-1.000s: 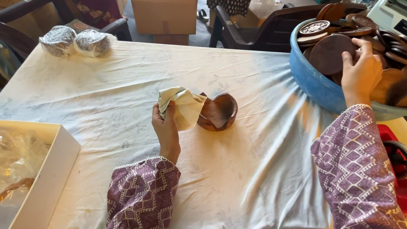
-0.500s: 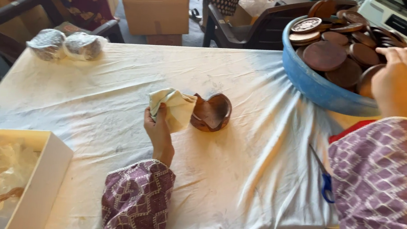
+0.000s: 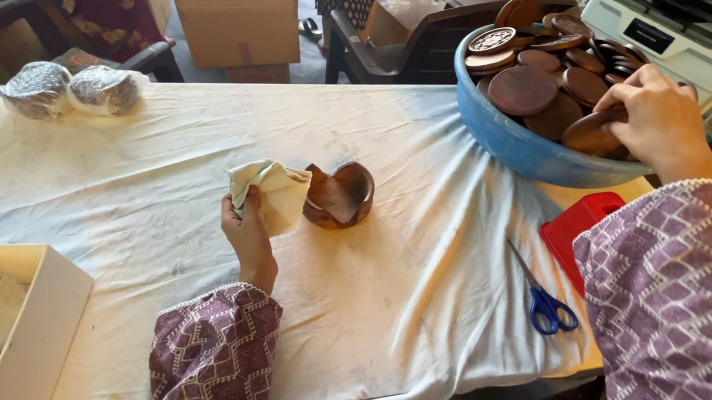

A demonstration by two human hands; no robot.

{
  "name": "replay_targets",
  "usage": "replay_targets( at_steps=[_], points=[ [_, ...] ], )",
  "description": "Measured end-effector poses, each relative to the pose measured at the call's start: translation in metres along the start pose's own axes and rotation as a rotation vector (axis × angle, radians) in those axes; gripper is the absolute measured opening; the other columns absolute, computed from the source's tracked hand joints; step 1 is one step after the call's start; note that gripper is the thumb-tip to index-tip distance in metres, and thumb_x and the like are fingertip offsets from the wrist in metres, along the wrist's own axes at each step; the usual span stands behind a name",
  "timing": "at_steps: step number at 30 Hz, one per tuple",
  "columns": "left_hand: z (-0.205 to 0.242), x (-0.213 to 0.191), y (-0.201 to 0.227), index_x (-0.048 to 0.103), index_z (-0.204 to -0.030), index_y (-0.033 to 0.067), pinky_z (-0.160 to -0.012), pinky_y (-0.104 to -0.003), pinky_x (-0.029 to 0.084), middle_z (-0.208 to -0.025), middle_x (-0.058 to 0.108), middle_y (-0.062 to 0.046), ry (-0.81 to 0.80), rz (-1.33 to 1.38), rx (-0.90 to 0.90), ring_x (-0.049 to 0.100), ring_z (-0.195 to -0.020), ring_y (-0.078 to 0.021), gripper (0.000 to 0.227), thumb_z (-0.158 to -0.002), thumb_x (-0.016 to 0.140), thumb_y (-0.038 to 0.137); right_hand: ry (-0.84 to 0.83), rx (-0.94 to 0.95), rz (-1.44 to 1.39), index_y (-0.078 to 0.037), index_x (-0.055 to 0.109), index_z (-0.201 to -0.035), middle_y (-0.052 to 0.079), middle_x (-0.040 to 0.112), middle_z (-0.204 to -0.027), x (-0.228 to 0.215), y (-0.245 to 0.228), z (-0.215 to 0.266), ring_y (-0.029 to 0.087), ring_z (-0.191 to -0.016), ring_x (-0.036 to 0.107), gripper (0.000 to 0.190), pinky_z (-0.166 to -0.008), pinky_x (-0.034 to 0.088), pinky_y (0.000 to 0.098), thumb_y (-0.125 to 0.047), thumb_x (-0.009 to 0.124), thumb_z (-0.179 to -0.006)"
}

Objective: Cleaning and inspecting round wooden coasters before packing.

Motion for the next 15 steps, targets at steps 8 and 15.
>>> replay_targets(
  at_steps=[8, 15],
  points=[
    [0.009, 0.009, 0.002, 0.062, -0.116, 0.0074, -0.084, -0.026, 0.050, -0.105, 0.067, 0.000, -0.023, -0.038, -0.013, 0.060, -0.095, -0.0082, 0.026, -0.101, 0.068, 0.027, 0.246, -0.229, -0.217, -0.015, 0.076, -0.109, 0.007, 0.073, -0.099, -0.032, -0.185, 0.072, 0.027, -0.091, 0.066, 0.020, -0.081, 0.054, 0.0405, -0.009, 0.077, -0.090],
    [0.008, 0.006, 0.001, 0.062, -0.116, 0.0086, -0.083, -0.025, 0.049, -0.105, 0.066, 0.001, -0.006, -0.010, -0.026, 0.059, -0.095, -0.0073, 0.026, -0.100, 0.069, 0.027, 0.065, -0.547, -0.181, -0.008, 0.070, -0.115, 0.007, 0.075, -0.119, 0.077, -0.246, 0.140, 0.026, -0.104, 0.072, 0.034, -0.079, 0.059, 0.0337, -0.011, 0.066, -0.081]
  ],
)
Point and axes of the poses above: each hand's wrist, its own z-axis away from the middle knuckle, its own x-axis out of the palm, y = z × x, the point moved 10 cm from there along -z, towards the middle knuckle
